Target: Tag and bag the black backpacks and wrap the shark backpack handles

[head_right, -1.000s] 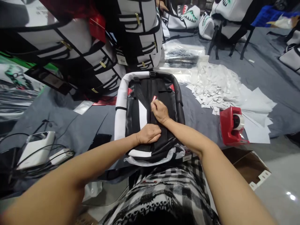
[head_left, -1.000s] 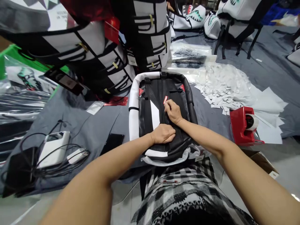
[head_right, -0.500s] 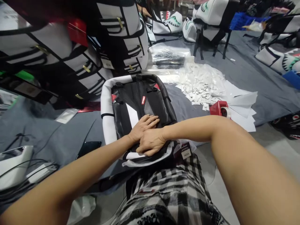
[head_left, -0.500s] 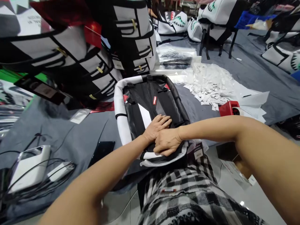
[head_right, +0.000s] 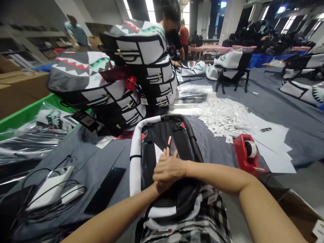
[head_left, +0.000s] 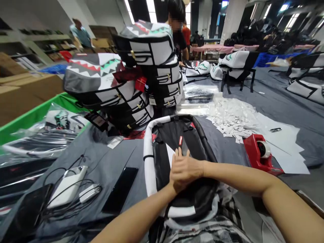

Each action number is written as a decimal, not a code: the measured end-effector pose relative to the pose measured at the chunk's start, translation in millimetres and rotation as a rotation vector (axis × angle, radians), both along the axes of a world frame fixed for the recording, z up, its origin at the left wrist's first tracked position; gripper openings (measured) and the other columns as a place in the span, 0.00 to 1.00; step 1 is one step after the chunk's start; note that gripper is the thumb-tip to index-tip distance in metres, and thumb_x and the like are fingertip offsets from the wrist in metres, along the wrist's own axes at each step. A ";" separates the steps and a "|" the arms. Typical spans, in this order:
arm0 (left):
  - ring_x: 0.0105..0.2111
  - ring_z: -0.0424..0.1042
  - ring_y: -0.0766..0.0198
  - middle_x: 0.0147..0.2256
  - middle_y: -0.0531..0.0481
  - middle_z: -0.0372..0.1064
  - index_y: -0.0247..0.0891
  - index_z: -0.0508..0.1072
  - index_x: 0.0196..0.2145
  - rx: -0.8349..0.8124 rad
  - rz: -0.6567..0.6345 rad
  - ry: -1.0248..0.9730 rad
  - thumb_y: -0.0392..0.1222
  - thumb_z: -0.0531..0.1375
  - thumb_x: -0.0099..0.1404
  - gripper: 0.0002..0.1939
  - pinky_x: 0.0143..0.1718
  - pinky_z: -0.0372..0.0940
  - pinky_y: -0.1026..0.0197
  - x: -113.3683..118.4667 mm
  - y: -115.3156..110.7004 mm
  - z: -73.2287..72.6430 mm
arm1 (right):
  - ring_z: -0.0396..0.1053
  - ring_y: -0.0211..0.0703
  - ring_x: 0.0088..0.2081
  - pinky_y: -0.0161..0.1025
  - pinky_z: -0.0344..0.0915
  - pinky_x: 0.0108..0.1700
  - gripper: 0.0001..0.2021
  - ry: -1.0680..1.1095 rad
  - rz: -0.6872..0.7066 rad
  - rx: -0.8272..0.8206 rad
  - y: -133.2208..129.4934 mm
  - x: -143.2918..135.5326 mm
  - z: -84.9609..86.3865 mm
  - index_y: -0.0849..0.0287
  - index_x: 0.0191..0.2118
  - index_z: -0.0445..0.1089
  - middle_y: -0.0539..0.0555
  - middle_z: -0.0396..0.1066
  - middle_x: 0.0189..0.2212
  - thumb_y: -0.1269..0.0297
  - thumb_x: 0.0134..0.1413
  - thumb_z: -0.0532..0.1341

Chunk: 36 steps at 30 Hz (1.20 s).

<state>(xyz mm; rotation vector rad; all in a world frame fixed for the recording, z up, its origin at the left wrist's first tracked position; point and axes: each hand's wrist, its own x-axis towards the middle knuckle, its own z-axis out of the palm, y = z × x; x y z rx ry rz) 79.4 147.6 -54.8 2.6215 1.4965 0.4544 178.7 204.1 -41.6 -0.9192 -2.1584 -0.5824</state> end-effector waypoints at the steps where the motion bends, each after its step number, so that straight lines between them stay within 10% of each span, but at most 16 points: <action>1: 0.66 0.56 0.39 0.66 0.37 0.58 0.41 0.63 0.66 0.001 -0.004 0.003 0.65 0.50 0.69 0.36 0.64 0.53 0.32 0.9 -11.8 -0.5 | 0.77 0.37 0.45 0.40 0.77 0.46 0.22 -0.050 -0.008 0.052 14.1 6.5 8.7 0.60 0.37 0.78 0.57 0.79 0.39 0.64 0.70 0.46; 5: 0.60 0.65 0.43 0.63 0.35 0.63 0.39 0.62 0.66 -0.098 -0.026 -0.010 0.65 0.51 0.68 0.37 0.59 0.61 0.41 -2.2 -11.0 19.2 | 0.64 0.46 0.64 0.49 0.63 0.64 0.18 -0.202 0.020 -0.317 75.6 41.2 34.9 0.57 0.59 0.70 0.59 0.68 0.61 0.62 0.67 0.57; 10: 0.58 0.68 0.45 0.56 0.37 0.71 0.39 0.67 0.63 -0.028 0.093 -0.006 0.58 0.46 0.74 0.29 0.59 0.59 0.39 -7.9 81.9 54.9 | 0.45 0.55 0.72 0.59 0.50 0.69 0.26 -0.249 -0.095 -0.796 98.3 59.2 5.7 0.57 0.70 0.55 0.60 0.47 0.72 0.63 0.69 0.52; 16: 0.70 0.44 0.33 0.70 0.37 0.49 0.36 0.50 0.71 0.012 0.188 0.138 0.67 0.47 0.69 0.43 0.65 0.42 0.26 -0.3 135.9 21.9 | 0.70 0.48 0.58 0.45 0.65 0.58 0.18 -0.122 0.084 -0.874 145.8 77.3 16.4 0.54 0.57 0.72 0.57 0.71 0.59 0.66 0.65 0.57; 22: 0.71 0.41 0.35 0.71 0.40 0.47 0.40 0.49 0.72 0.052 0.185 0.109 0.70 0.45 0.68 0.44 0.66 0.40 0.26 -2.9 134.1 7.0 | 0.75 0.41 0.36 0.36 0.66 0.42 0.08 0.245 -0.249 -0.857 270.1 128.0 57.9 0.57 0.40 0.77 0.53 0.79 0.33 0.66 0.61 0.61; 31: 0.71 0.38 0.36 0.72 0.42 0.44 0.43 0.43 0.73 0.012 0.174 0.133 0.71 0.48 0.66 0.46 0.67 0.38 0.27 -5.9 146.4 5.3 | 0.71 0.44 0.34 0.38 0.61 0.37 0.08 0.449 -0.554 -0.926 357.1 148.2 -26.8 0.56 0.32 0.77 0.54 0.77 0.31 0.57 0.51 0.68; 36: 0.71 0.38 0.36 0.72 0.41 0.44 0.41 0.44 0.73 -0.014 0.178 0.149 0.71 0.46 0.67 0.46 0.66 0.38 0.26 -5.4 147.9 5.3 | 0.67 0.42 0.28 0.38 0.57 0.32 0.09 0.492 -0.586 -0.981 365.0 151.4 -24.4 0.57 0.26 0.73 0.52 0.73 0.24 0.58 0.51 0.68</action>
